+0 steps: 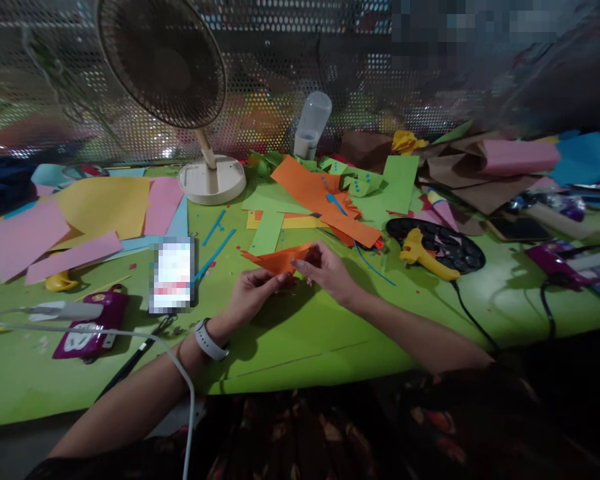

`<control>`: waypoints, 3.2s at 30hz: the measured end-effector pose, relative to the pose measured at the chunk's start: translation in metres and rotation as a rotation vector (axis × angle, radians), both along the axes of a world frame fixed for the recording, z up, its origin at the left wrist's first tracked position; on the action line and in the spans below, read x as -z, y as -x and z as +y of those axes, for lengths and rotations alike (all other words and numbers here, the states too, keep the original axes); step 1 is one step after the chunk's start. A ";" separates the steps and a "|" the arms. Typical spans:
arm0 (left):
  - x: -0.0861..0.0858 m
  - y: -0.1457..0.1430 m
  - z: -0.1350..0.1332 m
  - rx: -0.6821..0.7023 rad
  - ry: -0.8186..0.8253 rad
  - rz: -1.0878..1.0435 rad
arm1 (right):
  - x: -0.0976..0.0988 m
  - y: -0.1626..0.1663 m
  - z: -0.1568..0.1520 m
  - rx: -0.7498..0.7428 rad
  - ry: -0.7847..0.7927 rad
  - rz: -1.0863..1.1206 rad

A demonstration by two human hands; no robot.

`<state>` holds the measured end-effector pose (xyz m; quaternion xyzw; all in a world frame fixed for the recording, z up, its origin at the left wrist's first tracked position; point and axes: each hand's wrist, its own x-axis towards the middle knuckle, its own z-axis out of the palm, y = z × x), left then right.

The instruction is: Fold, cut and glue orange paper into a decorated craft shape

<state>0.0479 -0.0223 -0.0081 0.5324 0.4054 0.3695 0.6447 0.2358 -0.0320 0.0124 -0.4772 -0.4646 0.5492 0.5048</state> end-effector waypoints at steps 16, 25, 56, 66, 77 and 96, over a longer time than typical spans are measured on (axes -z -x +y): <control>0.001 0.000 0.002 -0.060 -0.052 0.046 | 0.000 0.003 -0.002 -0.074 0.049 0.025; 0.000 0.000 0.001 -0.060 -0.107 0.087 | -0.002 0.003 -0.002 -0.098 0.053 0.016; 0.003 0.001 0.003 -0.052 -0.087 0.049 | 0.007 0.003 0.003 -0.071 0.114 0.107; -0.003 -0.001 0.001 -0.083 -0.088 0.019 | 0.005 0.003 0.001 -0.028 0.147 0.144; 0.001 0.001 0.003 -0.162 -0.106 0.056 | 0.003 -0.015 0.015 0.167 0.122 0.226; -0.007 0.000 0.003 -0.223 -0.182 0.130 | 0.011 -0.006 0.013 0.087 0.176 0.263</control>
